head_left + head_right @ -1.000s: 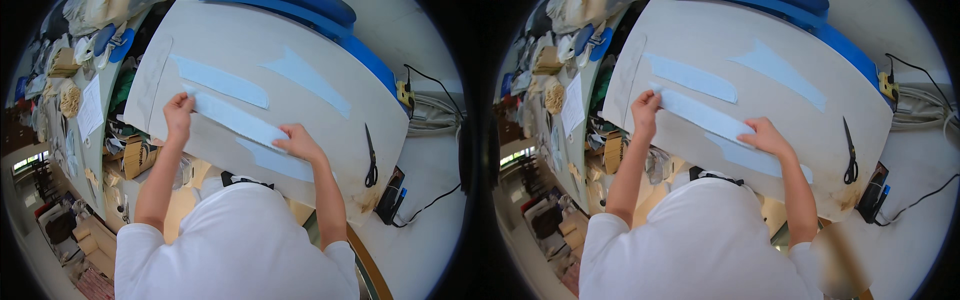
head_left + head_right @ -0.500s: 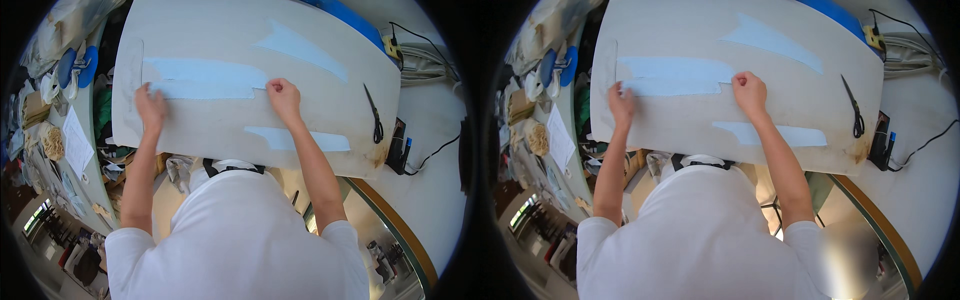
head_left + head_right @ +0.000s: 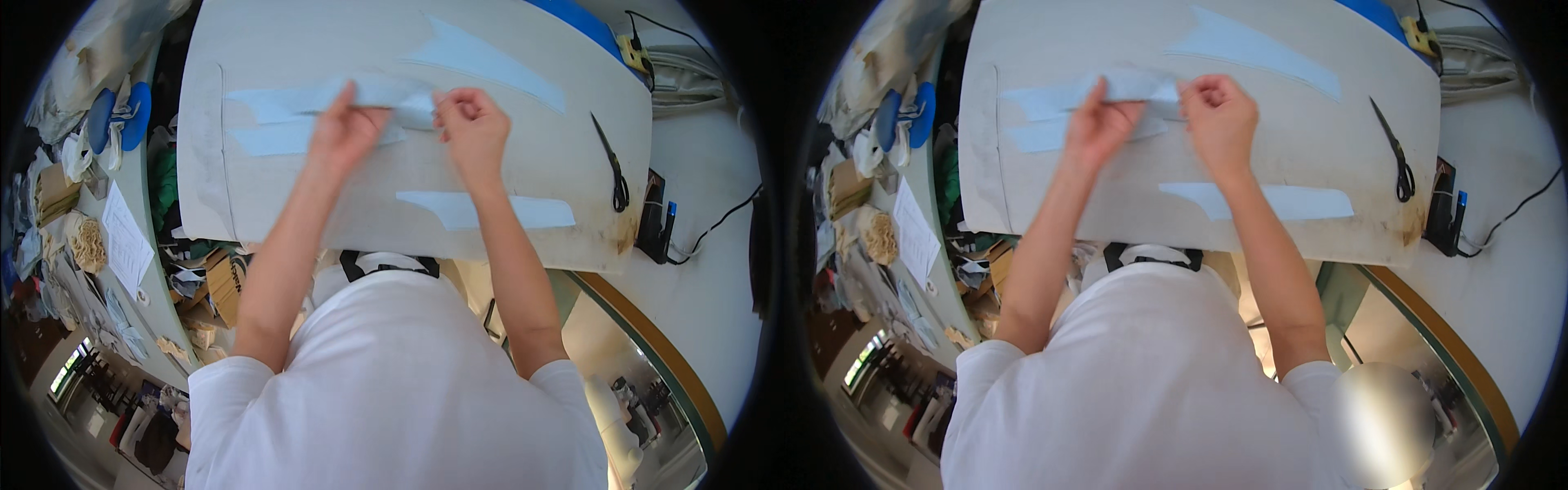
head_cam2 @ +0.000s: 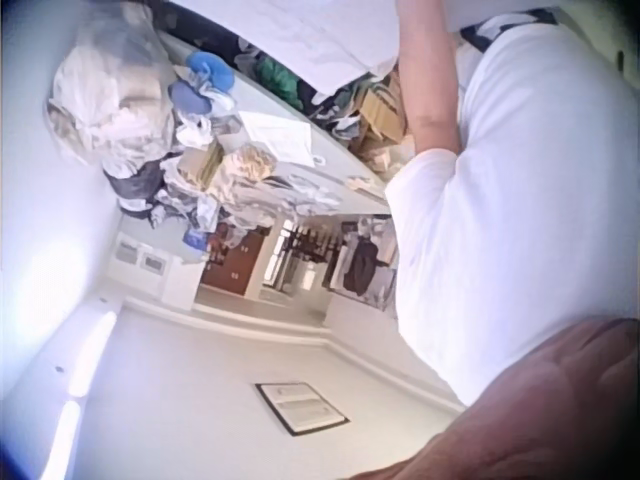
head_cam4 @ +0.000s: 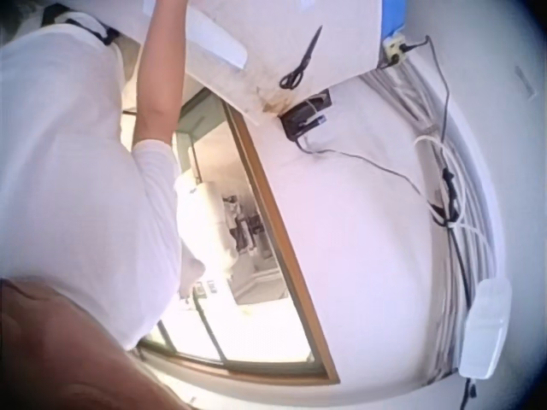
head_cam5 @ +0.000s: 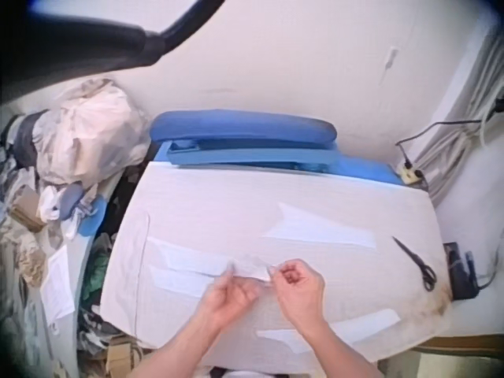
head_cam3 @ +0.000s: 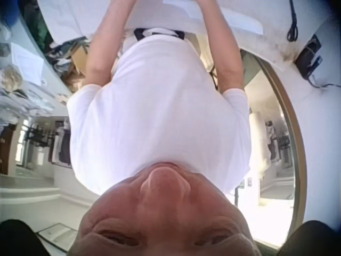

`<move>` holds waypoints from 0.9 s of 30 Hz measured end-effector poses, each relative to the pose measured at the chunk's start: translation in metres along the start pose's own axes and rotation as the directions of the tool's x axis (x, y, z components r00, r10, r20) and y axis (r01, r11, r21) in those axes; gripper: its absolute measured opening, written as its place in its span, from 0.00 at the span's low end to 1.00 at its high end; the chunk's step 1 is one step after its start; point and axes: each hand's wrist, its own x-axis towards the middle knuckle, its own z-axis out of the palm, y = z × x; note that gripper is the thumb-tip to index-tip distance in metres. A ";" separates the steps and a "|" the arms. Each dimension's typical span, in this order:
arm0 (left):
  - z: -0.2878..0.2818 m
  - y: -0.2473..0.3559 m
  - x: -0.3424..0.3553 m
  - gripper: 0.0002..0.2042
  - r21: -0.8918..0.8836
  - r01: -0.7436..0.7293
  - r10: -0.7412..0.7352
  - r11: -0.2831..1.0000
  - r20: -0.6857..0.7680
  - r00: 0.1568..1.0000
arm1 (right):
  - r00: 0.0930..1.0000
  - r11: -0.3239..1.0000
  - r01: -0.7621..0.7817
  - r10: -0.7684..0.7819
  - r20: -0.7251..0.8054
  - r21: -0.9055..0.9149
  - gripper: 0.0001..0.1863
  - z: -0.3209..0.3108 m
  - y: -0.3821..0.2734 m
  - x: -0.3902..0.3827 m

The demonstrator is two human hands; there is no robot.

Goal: The person cuts light blue fabric strips on a table using scissors, then moves to a sewing machine to align and sew the fabric pieces together.

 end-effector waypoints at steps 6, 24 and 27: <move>0.017 0.093 -0.025 0.06 0.335 -0.337 0.373 0.880 -0.048 0.926 | 0.985 0.980 -0.171 0.171 0.009 0.105 0.09 -0.035 0.012 -0.002; -0.062 0.017 -0.086 0.11 1.000 0.024 0.465 -0.010 -0.017 0.885 | 0.995 0.939 -0.088 0.096 0.009 -0.333 0.11 0.011 0.093 -0.006; -0.031 -0.019 -0.083 0.15 0.738 0.272 -0.054 0.618 -0.305 0.951 | 0.969 0.972 -0.233 0.231 0.093 0.015 0.09 -0.015 0.028 -0.035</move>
